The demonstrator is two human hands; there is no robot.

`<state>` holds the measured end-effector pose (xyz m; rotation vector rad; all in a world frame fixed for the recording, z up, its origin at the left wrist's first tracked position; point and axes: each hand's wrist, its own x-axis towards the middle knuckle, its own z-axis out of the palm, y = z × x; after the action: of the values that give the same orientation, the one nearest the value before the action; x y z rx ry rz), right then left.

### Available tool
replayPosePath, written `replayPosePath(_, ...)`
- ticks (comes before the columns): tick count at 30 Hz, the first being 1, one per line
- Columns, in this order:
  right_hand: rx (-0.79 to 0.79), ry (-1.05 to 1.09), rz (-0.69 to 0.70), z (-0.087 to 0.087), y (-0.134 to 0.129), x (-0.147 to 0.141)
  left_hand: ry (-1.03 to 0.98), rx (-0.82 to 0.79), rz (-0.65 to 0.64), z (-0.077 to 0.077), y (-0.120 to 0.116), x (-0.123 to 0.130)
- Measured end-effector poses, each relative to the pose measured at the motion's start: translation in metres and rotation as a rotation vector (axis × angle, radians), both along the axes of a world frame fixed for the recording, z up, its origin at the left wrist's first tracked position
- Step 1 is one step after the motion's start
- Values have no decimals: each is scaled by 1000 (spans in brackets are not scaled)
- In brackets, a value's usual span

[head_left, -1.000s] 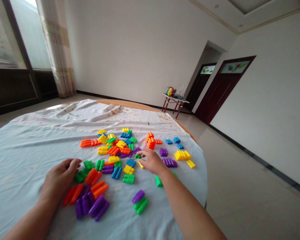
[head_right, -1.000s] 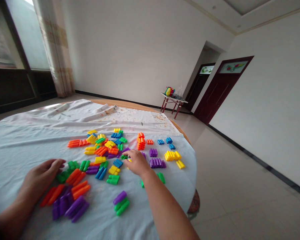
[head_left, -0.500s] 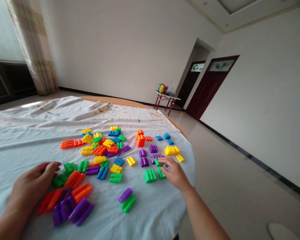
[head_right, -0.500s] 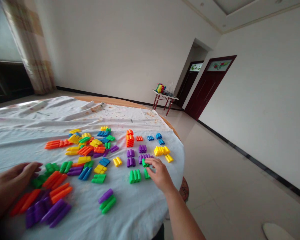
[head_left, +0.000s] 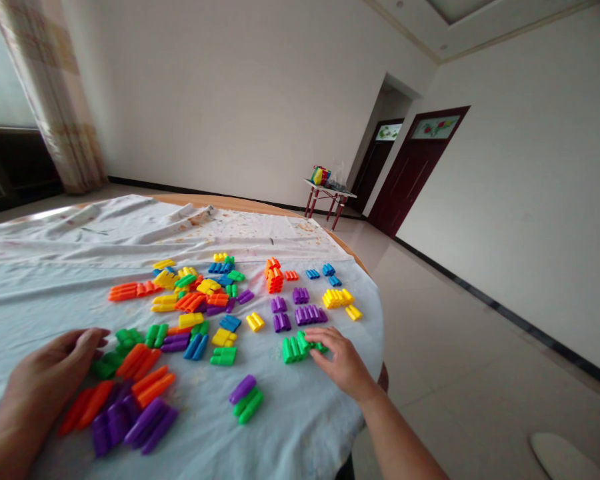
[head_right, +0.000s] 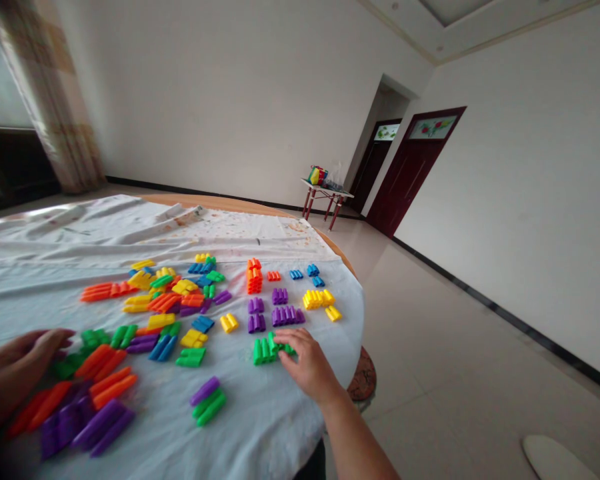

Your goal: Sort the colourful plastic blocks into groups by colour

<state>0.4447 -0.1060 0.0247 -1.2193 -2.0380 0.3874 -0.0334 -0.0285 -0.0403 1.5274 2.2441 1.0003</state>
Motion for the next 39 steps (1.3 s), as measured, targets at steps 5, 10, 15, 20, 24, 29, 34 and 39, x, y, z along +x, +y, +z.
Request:
replayPosePath(5,30,-24,37,4,0,-16,-53,-71,25,14,-6,8)
replayPosePath(10,34,-56,54,4,-1,-21,-62,-100,21,29,-12,19)
replayPosePath(15,19,-87,39,3,-2,-24,-77,-129,23,43,-18,29)
replayPosePath(20,20,-88,28,2,-3,-24,-128,-131,15,46,-19,31)
replayPosePath(24,22,-108,-3,3,-3,-24,-158,-125,5,43,-17,29)
replayPosePath(29,16,-190,-9,4,0,-26,-139,-112,-7,41,-17,26)
replayPosePath(34,18,-166,-25,6,4,-20,-135,-83,-21,43,-19,28)
replayPosePath(39,50,-88,-123,9,5,-6,-150,-61,-18,42,-19,28)
